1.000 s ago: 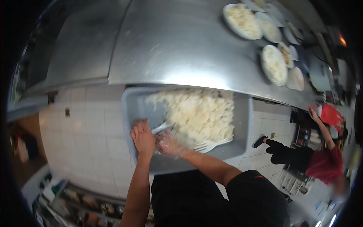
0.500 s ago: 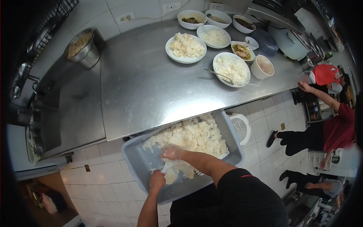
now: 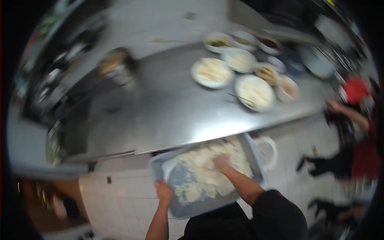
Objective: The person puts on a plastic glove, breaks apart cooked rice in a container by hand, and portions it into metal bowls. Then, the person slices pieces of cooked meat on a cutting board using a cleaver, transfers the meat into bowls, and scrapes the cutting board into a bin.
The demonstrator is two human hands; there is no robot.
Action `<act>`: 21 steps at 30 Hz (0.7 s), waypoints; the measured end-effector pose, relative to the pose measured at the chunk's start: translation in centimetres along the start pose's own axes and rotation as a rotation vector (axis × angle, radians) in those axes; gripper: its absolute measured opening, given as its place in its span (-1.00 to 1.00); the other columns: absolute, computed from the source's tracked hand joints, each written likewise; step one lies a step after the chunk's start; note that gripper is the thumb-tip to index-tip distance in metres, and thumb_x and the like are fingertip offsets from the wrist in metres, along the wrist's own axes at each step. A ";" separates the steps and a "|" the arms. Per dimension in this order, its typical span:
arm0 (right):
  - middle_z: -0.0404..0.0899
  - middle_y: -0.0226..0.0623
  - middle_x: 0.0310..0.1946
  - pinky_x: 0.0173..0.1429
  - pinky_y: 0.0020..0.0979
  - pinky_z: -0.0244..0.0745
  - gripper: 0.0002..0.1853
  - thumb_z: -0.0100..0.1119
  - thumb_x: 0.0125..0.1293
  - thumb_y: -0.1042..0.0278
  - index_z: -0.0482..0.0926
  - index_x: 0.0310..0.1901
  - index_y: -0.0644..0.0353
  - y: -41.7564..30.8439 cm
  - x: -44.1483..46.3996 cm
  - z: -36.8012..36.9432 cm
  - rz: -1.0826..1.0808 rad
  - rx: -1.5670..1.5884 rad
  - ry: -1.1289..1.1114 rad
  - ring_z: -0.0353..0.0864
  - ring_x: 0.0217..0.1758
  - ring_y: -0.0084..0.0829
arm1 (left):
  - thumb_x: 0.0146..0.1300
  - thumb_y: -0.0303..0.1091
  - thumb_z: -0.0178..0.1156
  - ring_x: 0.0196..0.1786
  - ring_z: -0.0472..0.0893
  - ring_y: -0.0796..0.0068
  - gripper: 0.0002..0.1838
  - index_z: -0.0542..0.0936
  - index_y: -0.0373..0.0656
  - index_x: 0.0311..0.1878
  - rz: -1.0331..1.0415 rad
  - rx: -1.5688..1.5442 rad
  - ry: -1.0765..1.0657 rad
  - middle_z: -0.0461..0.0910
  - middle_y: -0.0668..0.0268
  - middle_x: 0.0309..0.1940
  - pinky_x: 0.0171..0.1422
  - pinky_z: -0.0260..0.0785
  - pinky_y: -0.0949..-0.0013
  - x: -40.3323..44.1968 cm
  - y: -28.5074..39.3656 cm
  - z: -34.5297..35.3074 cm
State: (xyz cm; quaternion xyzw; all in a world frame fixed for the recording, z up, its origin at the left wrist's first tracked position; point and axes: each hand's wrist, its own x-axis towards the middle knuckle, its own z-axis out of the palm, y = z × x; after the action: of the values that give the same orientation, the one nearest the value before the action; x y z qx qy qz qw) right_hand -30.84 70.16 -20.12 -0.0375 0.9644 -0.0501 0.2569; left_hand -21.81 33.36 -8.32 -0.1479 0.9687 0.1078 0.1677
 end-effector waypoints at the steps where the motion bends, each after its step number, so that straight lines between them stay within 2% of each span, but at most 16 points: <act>1: 0.70 -0.18 0.30 0.46 0.31 0.41 -0.64 0.15 0.54 0.16 0.72 0.27 -0.09 0.8 -0.6 0.5 -0.102 -0.005 0.048 0.61 0.45 -0.04 | 0.38 -0.45 0.24 0.35 0.53 -0.25 -0.57 0.49 -0.26 0.29 0.056 0.131 0.041 0.44 -0.12 0.27 0.29 0.56 -0.10 0.7 -1.3 1.2; 3: 0.45 -0.16 0.56 0.57 0.42 0.28 -0.19 0.40 0.36 -0.27 0.49 0.55 -0.10 1.1 -2.5 -0.8 -0.231 0.046 -0.038 0.36 0.65 0.05 | 0.37 -0.42 0.25 0.43 0.46 -0.20 -0.44 0.46 -0.18 0.43 0.026 0.209 0.002 0.38 -0.11 0.39 0.40 0.46 -0.05 1.5 -2.2 2.3; 4: 0.04 -0.14 0.79 0.63 0.47 0.20 0.17 0.43 0.23 -0.51 0.12 0.77 -0.29 1.6 -2.0 1.6 -0.291 0.074 -0.227 0.09 0.79 0.19 | 0.36 -0.40 0.26 0.44 0.46 -0.18 -0.36 0.43 -0.12 0.52 -0.033 0.133 -0.069 0.37 -0.11 0.44 0.45 0.40 -0.05 0.6 -0.5 -0.6; 5: -0.26 -0.12 0.86 0.69 0.51 0.08 0.19 0.34 0.26 -0.62 -0.04 0.81 -0.48 0.6 -3.6 -0.2 -0.372 -0.019 -0.364 -0.17 0.83 0.38 | 0.36 -0.40 0.26 0.44 0.46 -0.18 -0.36 0.43 -0.12 0.52 -0.101 0.106 -0.023 0.37 -0.11 0.44 0.45 0.40 -0.05 -0.3 -0.1 -2.2; 6: -0.27 -0.10 0.86 0.70 0.53 0.04 0.14 0.29 0.26 -0.67 -0.03 0.79 -0.62 2.2 -2.1 7.5 -0.550 -0.115 -0.261 -0.25 0.80 0.53 | 0.36 -0.40 0.26 0.48 0.42 -0.17 -0.29 0.37 -0.09 0.58 -0.120 0.138 0.033 0.35 -0.11 0.48 0.45 0.40 -0.03 -1.2 0.5 -3.6; 7: -0.27 -0.09 0.86 0.70 0.56 0.02 0.09 0.27 0.31 -0.63 0.02 0.78 -0.61 0.2 -4.5 3.8 -0.531 -0.173 -0.391 -0.36 0.80 0.58 | 0.35 -0.40 0.26 0.52 0.38 -0.16 -0.23 0.32 -0.06 0.64 -0.127 0.176 0.079 0.34 -0.11 0.52 0.46 0.40 -0.01 -1.5 0.7 -4.2; 8: -0.24 -0.05 0.85 0.58 0.43 0.35 0.02 0.30 0.31 -0.56 0.14 0.75 -0.56 -0.6 -7.3 1.3 -0.483 -0.174 -0.267 0.03 0.73 0.58 | 0.35 -0.46 0.23 0.44 0.51 -0.25 -0.06 0.10 0.02 0.77 -0.165 0.182 0.173 0.42 -0.15 0.46 0.35 0.54 -0.08 -2.1 0.3 -3.7; 9: -0.24 -0.05 0.85 0.58 0.43 0.35 0.02 0.30 0.31 -0.56 0.14 0.75 -0.56 -1.4 -8.9 -0.4 -0.501 -0.191 -0.254 0.03 0.73 0.58 | 0.35 -0.46 0.23 0.44 0.51 -0.25 -0.06 0.10 0.02 0.77 -0.184 0.171 0.190 0.42 -0.15 0.46 0.35 0.54 -0.08 -2.2 -0.5 -3.5; 11: 0.50 -0.02 0.53 0.38 0.16 0.61 -0.22 0.33 0.36 -0.38 0.55 0.56 -0.31 -2.5 -9.7 -2.3 -0.433 -0.075 -0.199 0.68 0.37 0.18 | 0.36 -0.51 0.17 0.30 0.64 -0.39 0.06 -0.15 0.02 0.84 -0.300 -0.281 -0.191 0.42 -0.26 0.47 0.31 0.59 -0.15 -1.6 -2.2 -3.0; 12: 0.50 -0.02 0.53 0.38 0.16 0.61 -0.22 0.33 0.36 -0.38 0.55 0.56 -0.31 -3.1 -8.9 -1.9 -0.452 -0.085 -0.185 0.68 0.37 0.18 | 0.36 -0.51 0.17 0.30 0.64 -0.39 0.06 -0.15 0.02 0.84 -0.311 -0.289 -0.170 0.42 -0.26 0.47 0.31 0.59 -0.15 -1.1 -2.9 -2.3; 14: 0.75 0.04 0.23 0.12 -0.02 0.74 -0.48 0.37 0.33 -0.16 0.78 0.23 -0.10 -2.7 -5.7 3.7 -0.384 -0.188 -0.308 0.85 0.11 0.02 | 0.36 -0.45 0.25 0.16 0.72 -0.44 0.17 -0.33 0.01 0.84 -0.160 -0.222 -0.116 0.62 -0.33 0.23 0.38 0.55 -0.22 0.3 -5.1 -0.1; 15: 0.75 0.04 0.23 0.12 -0.02 0.74 -0.48 0.37 0.33 -0.16 0.78 0.23 -0.10 -2.7 -5.6 4.0 -0.397 -0.187 -0.300 0.85 0.11 0.02 | 0.36 -0.45 0.25 0.16 0.72 -0.44 0.17 -0.33 0.01 0.84 -0.168 -0.219 -0.103 0.62 -0.33 0.23 0.38 0.55 -0.22 0.5 -6.1 -0.5; 17: 0.84 0.06 -0.05 0.20 -0.03 0.73 -0.61 0.35 0.37 -0.05 0.86 0.04 0.02 -2.7 -6.0 4.1 -0.381 0.024 -0.178 0.85 0.13 -0.03 | 0.32 -0.35 0.38 0.13 0.75 -0.36 0.31 -0.46 0.07 0.82 0.090 -0.284 -0.289 0.70 -0.34 0.13 0.34 0.60 -0.18 1.8 -8.8 -1.9; 18: 0.81 0.00 0.09 0.31 -0.08 0.69 -0.59 0.35 0.36 0.03 0.83 0.15 0.00 -2.5 -6.2 4.8 -0.434 0.124 -0.092 0.80 0.21 -0.03 | 0.23 -0.22 0.51 0.03 0.80 -0.16 0.24 -0.09 0.04 0.85 0.174 -0.276 -0.317 0.78 -0.20 0.02 0.19 0.64 -0.10 2.7 -10.6 -2.8; 19: 0.78 -0.06 0.22 0.43 -0.12 0.64 -0.55 0.35 0.36 0.12 0.80 0.25 -0.02 -2.4 -6.3 6.1 -0.479 0.228 -0.010 0.74 0.29 -0.04 | 0.23 -0.22 0.51 0.03 0.80 -0.16 0.24 -0.09 0.04 0.85 0.182 -0.255 -0.322 0.78 -0.20 0.02 0.19 0.64 -0.10 5.1 -12.5 -5.9; 21: 0.78 -0.07 0.22 0.43 -0.13 0.62 -0.58 0.28 0.41 0.06 0.82 0.23 -0.08 -2.0 -4.4 9.9 -0.436 0.430 -0.155 0.74 0.27 -0.05 | 0.15 -0.12 0.59 -0.09 0.81 0.15 -0.08 0.50 -0.16 0.58 0.122 -0.164 -0.834 0.81 -0.04 -0.05 -0.09 0.65 0.03 11.1 -16.7 -14.1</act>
State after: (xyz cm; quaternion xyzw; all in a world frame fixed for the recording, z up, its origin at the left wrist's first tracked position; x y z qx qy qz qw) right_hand -21.99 67.81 -26.24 -0.1918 0.8785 -0.3040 0.3148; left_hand -30.50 11.36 -1.98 -0.0469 0.8131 0.2449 0.5260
